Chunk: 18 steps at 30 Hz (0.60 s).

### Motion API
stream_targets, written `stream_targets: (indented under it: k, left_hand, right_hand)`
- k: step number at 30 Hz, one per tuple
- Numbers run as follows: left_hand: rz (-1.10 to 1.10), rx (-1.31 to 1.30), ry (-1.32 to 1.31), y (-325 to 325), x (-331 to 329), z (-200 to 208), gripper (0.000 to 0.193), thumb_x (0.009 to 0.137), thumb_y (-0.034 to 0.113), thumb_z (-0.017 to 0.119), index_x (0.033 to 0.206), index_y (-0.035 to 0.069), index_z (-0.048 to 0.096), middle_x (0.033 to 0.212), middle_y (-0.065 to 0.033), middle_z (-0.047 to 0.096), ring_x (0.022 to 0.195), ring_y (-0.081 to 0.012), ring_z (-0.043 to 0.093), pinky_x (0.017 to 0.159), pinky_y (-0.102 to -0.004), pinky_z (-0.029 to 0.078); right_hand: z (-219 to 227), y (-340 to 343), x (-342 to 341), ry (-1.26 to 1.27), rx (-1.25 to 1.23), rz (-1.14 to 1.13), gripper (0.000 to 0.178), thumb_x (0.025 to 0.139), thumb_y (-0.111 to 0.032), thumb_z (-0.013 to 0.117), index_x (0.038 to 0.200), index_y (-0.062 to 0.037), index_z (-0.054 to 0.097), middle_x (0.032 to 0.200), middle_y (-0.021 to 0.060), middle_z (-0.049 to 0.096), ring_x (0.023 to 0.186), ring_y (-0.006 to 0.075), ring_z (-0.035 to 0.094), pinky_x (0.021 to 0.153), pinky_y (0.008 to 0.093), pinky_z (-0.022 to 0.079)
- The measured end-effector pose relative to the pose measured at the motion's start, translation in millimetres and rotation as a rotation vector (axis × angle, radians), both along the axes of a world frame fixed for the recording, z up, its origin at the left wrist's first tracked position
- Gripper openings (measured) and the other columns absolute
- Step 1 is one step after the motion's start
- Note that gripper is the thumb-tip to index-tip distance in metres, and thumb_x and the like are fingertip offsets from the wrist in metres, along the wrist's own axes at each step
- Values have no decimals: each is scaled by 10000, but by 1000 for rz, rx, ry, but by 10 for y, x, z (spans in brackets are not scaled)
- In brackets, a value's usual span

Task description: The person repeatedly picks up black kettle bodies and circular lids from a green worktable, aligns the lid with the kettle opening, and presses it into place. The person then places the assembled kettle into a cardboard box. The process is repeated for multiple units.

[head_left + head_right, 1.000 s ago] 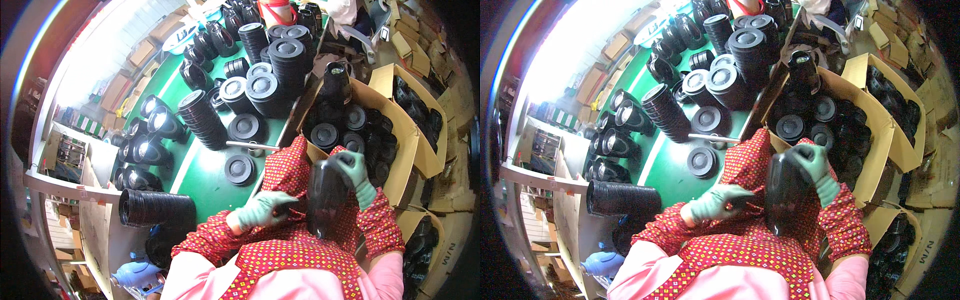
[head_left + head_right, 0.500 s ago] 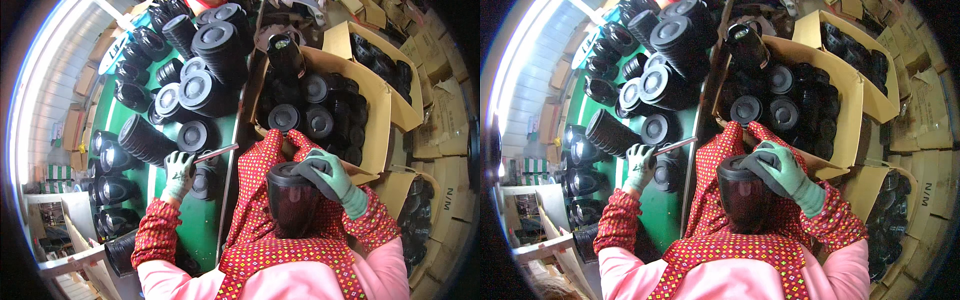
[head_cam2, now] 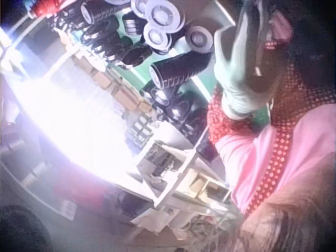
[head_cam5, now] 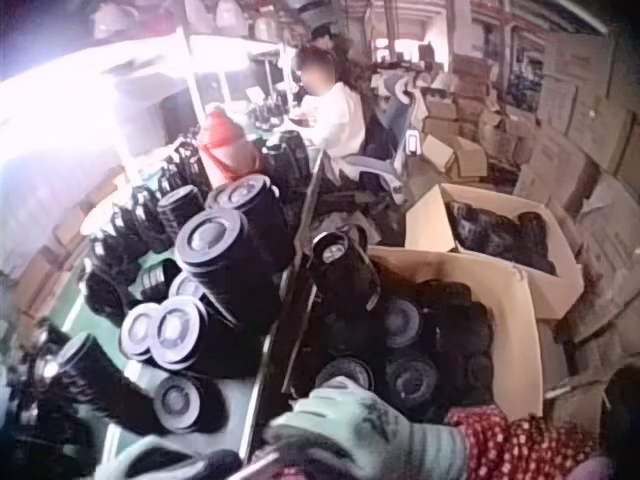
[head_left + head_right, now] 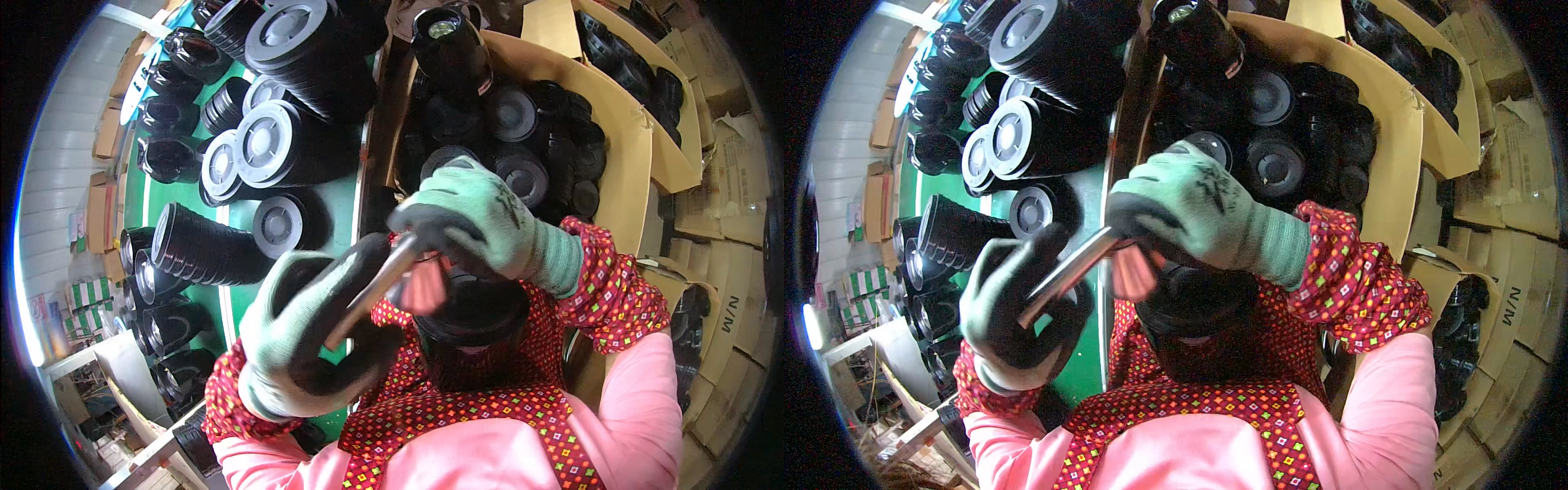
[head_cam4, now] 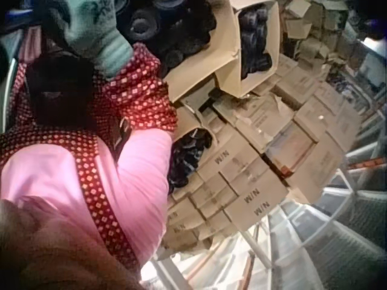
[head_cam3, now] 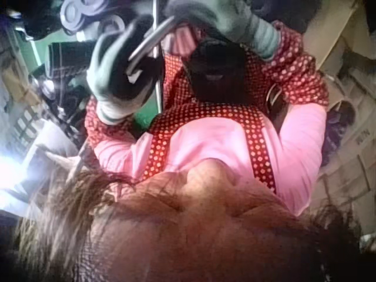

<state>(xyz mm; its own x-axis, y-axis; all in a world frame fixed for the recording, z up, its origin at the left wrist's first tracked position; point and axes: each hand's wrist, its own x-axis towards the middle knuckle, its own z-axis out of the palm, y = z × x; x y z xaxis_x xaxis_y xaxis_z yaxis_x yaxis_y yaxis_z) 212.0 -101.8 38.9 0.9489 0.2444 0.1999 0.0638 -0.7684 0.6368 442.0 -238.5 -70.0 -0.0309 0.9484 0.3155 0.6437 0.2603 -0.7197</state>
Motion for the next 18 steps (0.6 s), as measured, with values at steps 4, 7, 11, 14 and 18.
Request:
stream_targets:
  k: [4,7,11,14,18]
  left_hand:
    - [-398,-172,-69,150,401,-191,666,885,554,739,1220,-22,733,1176,-249,668,1065,-405,674,940,-521,525]
    - [-672,-208,-165,-74,767,-375,517,959,425,683,1233,-12,721,1282,-227,662,1196,-465,639,1045,-590,479]
    - [-588,-494,-80,-430,874,-400,461,868,251,773,1265,36,682,1220,-155,654,1178,-368,608,1055,-505,469]
    - [-341,-261,11,-841,902,-435,425,865,263,727,1248,81,702,1187,-142,659,1152,-351,616,1061,-500,457]
    - [-373,-327,-20,-872,910,-505,420,847,260,738,1220,70,705,1159,-143,658,1115,-358,616,1030,-513,464]
  right_hand:
    - [-631,-155,95,21,486,-89,302,1006,-153,664,1285,-40,640,1274,143,633,1140,354,648,1010,479,519]
    - [-854,-305,66,413,105,-23,302,1035,-181,657,1296,-33,624,1252,156,649,1152,334,650,1040,458,509]
    - [-944,-369,2,495,65,9,288,1030,-175,647,1277,-26,632,1254,161,646,1174,339,633,1069,462,482]
    - [-918,-340,51,552,-13,81,279,1027,-171,639,1262,-21,638,1255,164,643,1191,342,620,1091,465,462]
    - [-880,-425,-173,484,131,-67,267,1023,-165,629,1243,-14,646,1257,169,639,1213,347,603,1120,469,436]
